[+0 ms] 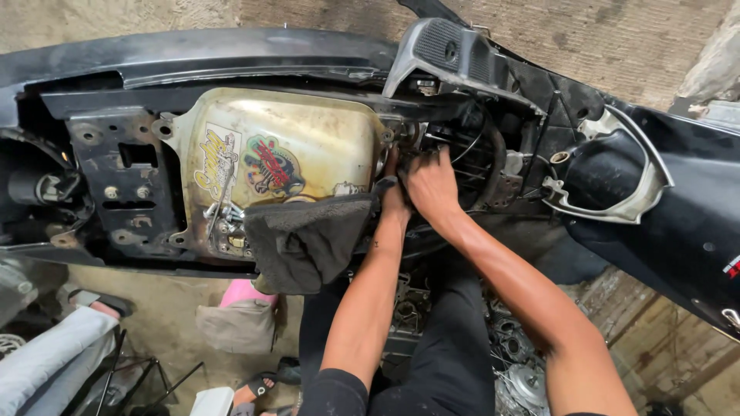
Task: The person assembles a carburetor using a screwdriver and then installs it into the engine compartment of a motorcycle. They secure the carburetor in place and wipe the surrounding area with a cloth.
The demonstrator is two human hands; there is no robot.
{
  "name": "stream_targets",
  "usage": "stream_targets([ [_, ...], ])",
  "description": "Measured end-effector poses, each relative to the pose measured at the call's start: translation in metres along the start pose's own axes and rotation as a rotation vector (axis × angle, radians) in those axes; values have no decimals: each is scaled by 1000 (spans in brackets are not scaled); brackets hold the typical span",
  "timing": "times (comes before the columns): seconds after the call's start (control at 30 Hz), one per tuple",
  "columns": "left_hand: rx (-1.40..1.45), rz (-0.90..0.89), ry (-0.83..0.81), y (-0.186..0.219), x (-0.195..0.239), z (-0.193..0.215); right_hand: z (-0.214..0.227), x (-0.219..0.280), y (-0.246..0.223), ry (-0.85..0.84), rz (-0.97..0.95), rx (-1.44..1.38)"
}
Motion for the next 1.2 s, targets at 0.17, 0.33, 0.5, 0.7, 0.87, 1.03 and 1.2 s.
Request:
stream_targets([
  [0.17,-65,-26,51,-5,10,-12,16,-14,-3,-82,-99,-33],
  [0.33,-91,-77,74,-8,5,-14,32,-12,-3,-52,-59,-45],
  [0.5,-101,-90,103,-15,0,1,44,-5,-4,-9,-27,-76],
  [0.7,-116,-91,112,-20,4,6,-11,3,-2,20,2,-49],
  [0.87,-139,-102,118,-19,2,8,17,-10,-8,-3,-90,5],
  [1.03,-162,-96,122,-25,1,8,25,1,1,43,-11,-66],
  [1.2,-189,-110,139,-23,1,12,17,-7,-9,-185,-127,-27],
])
Point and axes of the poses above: each hand's wrist, its own x-axis away from the middle knuckle, its own z-axis out of the back of the hand, y = z × x, the point moved 1 cm from there along -x, towards the middle knuckle, and after that the axes turned 4 degrees about -y, right-handed, at the moved point
